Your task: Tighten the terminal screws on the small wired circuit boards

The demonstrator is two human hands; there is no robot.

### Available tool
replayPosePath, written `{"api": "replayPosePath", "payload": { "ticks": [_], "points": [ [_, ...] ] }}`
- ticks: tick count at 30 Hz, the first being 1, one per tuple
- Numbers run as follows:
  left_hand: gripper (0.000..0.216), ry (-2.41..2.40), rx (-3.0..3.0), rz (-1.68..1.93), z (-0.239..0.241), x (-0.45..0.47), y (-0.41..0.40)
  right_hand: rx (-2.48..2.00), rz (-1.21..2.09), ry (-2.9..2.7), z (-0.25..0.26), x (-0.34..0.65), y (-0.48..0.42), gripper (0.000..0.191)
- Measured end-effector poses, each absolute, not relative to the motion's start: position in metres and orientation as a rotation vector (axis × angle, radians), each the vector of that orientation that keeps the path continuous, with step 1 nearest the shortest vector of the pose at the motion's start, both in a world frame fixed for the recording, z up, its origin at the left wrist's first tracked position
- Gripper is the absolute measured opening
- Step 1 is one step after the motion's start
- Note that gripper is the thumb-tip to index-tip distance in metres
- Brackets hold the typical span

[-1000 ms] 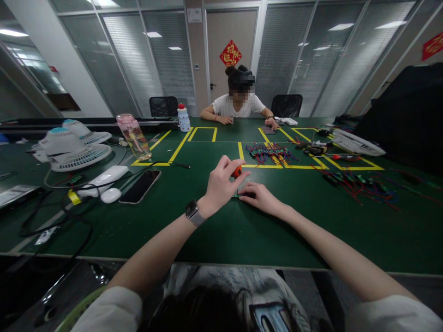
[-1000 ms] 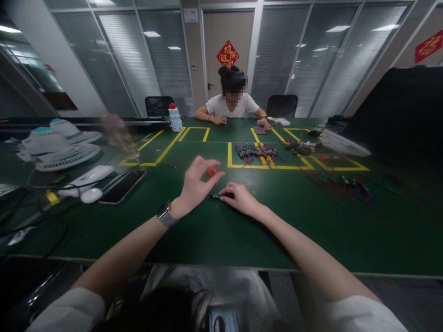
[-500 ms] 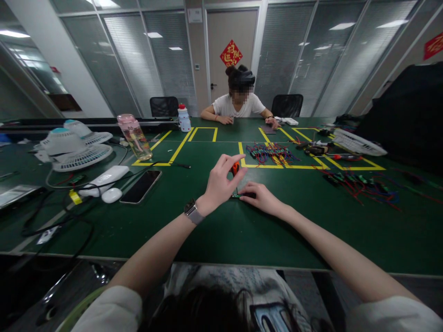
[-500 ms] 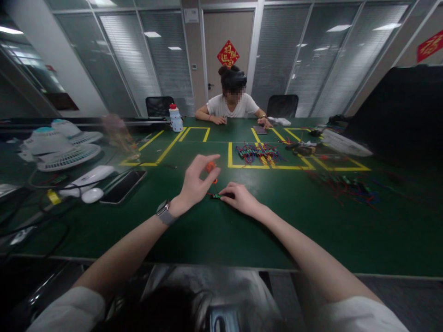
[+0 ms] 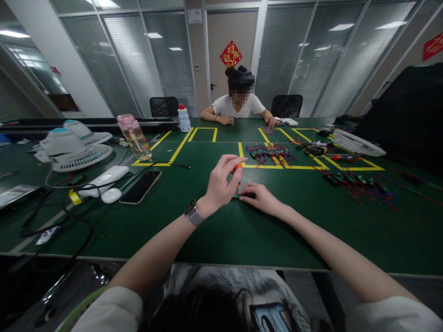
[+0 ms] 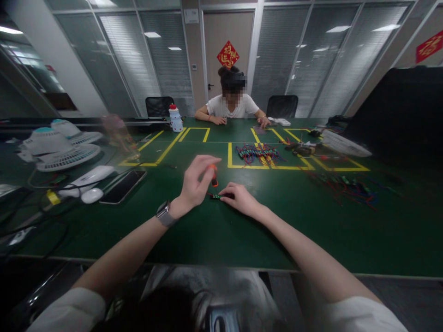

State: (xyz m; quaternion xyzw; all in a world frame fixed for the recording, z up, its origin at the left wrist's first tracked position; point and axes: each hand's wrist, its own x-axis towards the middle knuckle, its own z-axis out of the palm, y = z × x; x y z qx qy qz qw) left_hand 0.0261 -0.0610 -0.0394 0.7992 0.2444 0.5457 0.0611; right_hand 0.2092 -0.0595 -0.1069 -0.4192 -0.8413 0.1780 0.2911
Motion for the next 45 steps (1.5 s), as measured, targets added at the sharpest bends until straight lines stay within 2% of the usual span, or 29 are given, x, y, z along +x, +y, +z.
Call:
{"api": "replayPosePath", "payload": {
  "ticks": [3, 8, 15, 21, 28, 35, 41, 45],
  "points": [
    [0.025, 0.678, 2.436, 1.632, -0.040, 0.028, -0.062, -1.115, 0.472, -2.239, -0.108, 0.209, -0.059, 0.014],
    [0.012, 0.782, 2.370, 1.716, -0.041, 0.029, -0.060, -1.122, 0.469, -2.237, -0.109, 0.209, -0.058, 0.014],
    [0.026, 0.759, 2.295, 1.617, -0.039, 0.027, -0.059, -1.137, 0.477, -2.246, -0.105, 0.209, -0.061, 0.015],
    [0.009, 0.829, 2.310, 1.706, -0.037, 0.026, -0.057, -1.151, 0.479, -2.245, -0.103, 0.208, -0.062, 0.015],
    [0.028, 0.819, 2.303, 1.603, -0.041, 0.026, -0.055, -1.144, 0.487, -2.249, -0.103, 0.209, -0.062, 0.016],
    [0.015, 0.877, 2.340, 1.707, -0.044, 0.025, -0.051, -1.143, 0.475, -2.254, -0.104, 0.209, -0.062, 0.015],
    [0.033, 0.791, 2.352, 1.649, -0.044, 0.025, -0.054, -1.121, 0.470, -2.255, -0.105, 0.209, -0.061, 0.015],
    [0.024, 0.858, 2.352, 1.724, -0.043, 0.025, -0.053, -1.123, 0.458, -2.257, -0.106, 0.209, -0.060, 0.015]
  ]
}}
